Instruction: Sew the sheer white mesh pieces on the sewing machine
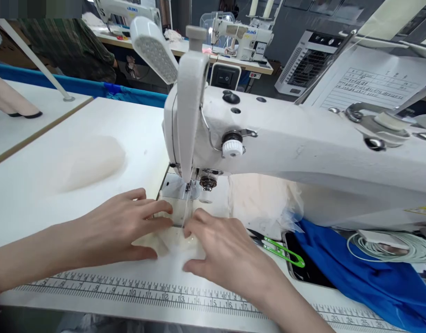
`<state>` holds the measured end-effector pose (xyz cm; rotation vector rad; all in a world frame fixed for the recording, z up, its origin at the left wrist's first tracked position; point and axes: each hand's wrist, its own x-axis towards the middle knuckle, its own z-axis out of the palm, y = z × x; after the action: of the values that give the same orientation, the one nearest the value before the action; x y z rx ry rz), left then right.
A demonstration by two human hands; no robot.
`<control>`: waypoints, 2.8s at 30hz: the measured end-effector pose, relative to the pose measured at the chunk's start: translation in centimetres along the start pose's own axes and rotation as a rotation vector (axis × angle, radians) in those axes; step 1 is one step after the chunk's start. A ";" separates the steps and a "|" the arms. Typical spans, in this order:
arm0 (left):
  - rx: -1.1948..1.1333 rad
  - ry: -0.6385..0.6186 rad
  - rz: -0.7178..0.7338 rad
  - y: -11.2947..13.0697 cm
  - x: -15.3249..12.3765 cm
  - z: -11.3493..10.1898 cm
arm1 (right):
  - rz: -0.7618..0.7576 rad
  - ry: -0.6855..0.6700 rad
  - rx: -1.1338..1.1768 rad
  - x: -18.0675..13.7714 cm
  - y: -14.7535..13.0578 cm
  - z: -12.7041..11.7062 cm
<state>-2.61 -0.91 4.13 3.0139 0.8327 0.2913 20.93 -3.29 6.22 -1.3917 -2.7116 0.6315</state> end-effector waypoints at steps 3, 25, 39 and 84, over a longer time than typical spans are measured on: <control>0.007 0.003 0.017 0.3 -0.1 0.3 | -0.016 -0.038 0.046 -0.3 0.0 0.0; -0.481 -0.193 -0.331 -3.2 4.8 -0.6 | 0.048 0.645 -0.175 1.3 1.6 1.5; 0.170 0.342 0.090 -0.1 0.7 3.3 | -0.169 0.407 -0.238 1.2 0.8 1.9; -0.282 0.093 -0.207 -3.7 3.4 2.7 | 0.072 0.642 -0.149 3.6 3.1 3.6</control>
<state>-1.10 4.13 1.91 2.6472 1.0062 0.5014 20.40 -0.12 1.21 -1.4128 -2.2296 -0.0338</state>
